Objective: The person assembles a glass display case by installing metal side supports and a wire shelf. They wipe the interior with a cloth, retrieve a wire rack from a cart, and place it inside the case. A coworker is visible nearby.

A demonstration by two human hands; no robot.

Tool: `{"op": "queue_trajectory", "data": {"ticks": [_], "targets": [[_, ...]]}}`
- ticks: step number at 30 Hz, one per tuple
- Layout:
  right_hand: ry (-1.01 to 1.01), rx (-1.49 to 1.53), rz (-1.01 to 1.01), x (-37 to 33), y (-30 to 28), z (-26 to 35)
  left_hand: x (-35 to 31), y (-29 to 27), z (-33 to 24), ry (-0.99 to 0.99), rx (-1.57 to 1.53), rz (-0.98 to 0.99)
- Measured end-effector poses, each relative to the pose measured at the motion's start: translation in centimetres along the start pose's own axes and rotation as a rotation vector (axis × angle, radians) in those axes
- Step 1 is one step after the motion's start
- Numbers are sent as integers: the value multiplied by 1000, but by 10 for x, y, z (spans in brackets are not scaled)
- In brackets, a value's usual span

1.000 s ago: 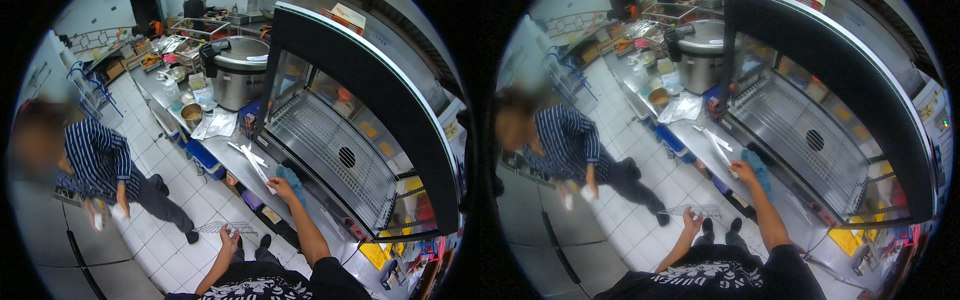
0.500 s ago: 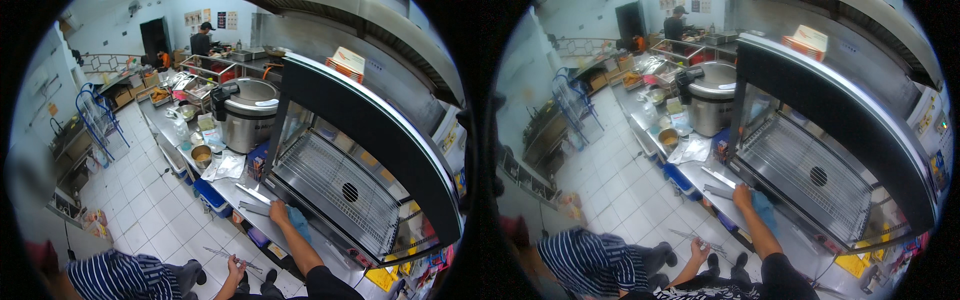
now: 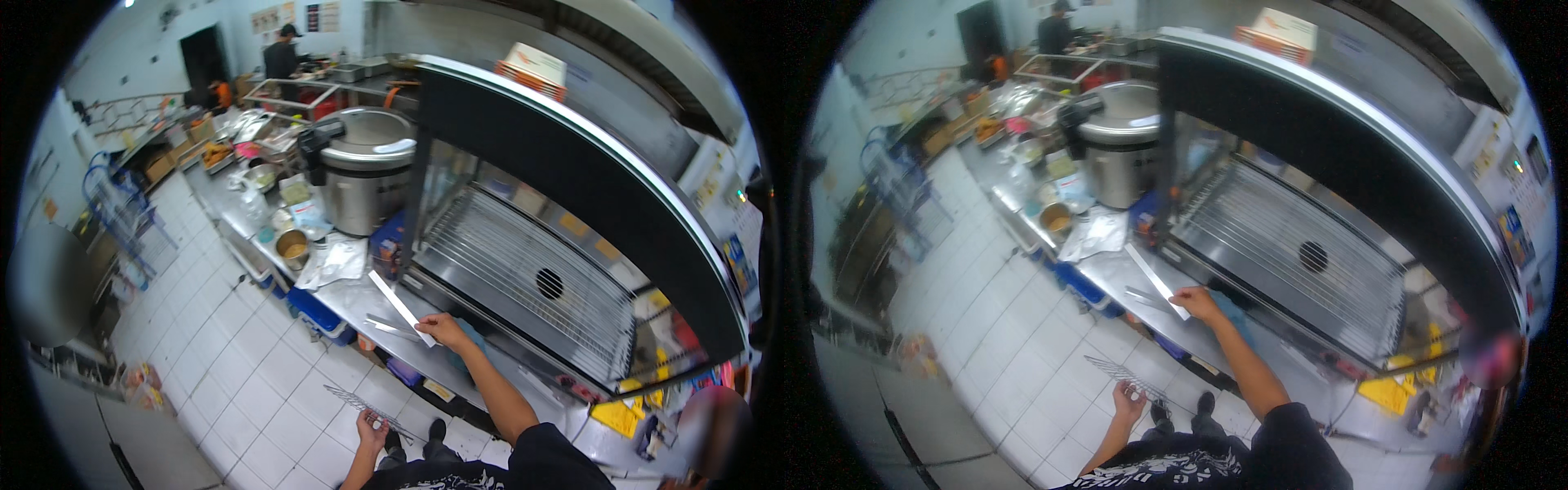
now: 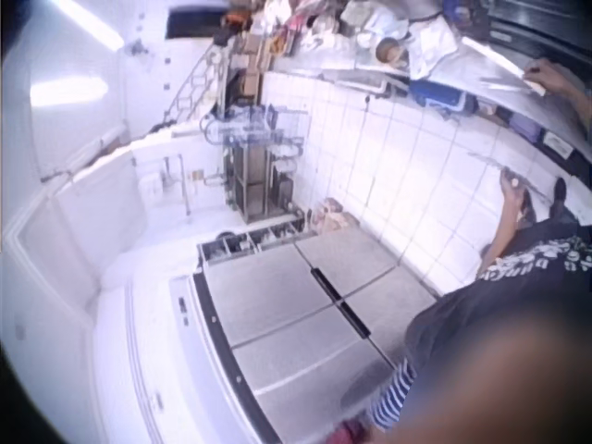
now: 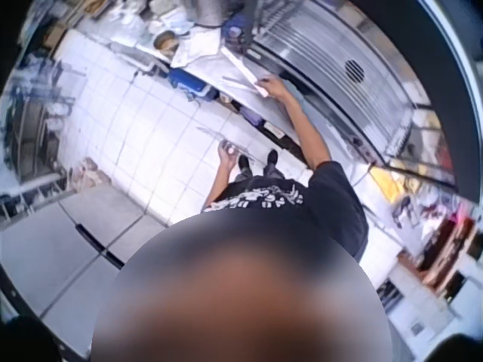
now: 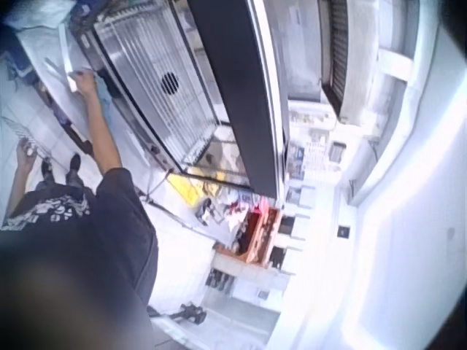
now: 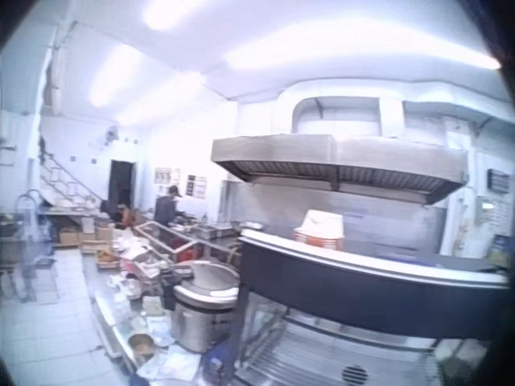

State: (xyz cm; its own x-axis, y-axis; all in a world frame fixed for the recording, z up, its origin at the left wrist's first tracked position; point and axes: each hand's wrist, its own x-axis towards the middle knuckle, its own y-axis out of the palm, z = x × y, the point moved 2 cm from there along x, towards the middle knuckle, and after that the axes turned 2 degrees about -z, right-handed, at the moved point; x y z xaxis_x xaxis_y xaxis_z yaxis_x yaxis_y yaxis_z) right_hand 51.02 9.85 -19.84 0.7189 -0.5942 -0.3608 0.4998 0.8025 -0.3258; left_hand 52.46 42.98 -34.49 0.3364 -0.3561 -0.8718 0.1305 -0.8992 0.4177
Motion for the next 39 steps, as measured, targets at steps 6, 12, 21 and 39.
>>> {"op": "queue_trajectory", "data": {"ticks": [6, 12, 21, 39], "targets": [[99, 486, 45, -104, -65, 39, 6, 16, -8, -34, 90, 51], [40, 574, -211, -179, -96, 51, 18, 28, -5, 7, 150, 104], [-101, -396, -1088, -311, -179, -14, 24, 27, 5, -42, 209, 149], [362, -1185, -1595, -340, -370, -107, 20, 30, 2, 4, 279, -4]]}}
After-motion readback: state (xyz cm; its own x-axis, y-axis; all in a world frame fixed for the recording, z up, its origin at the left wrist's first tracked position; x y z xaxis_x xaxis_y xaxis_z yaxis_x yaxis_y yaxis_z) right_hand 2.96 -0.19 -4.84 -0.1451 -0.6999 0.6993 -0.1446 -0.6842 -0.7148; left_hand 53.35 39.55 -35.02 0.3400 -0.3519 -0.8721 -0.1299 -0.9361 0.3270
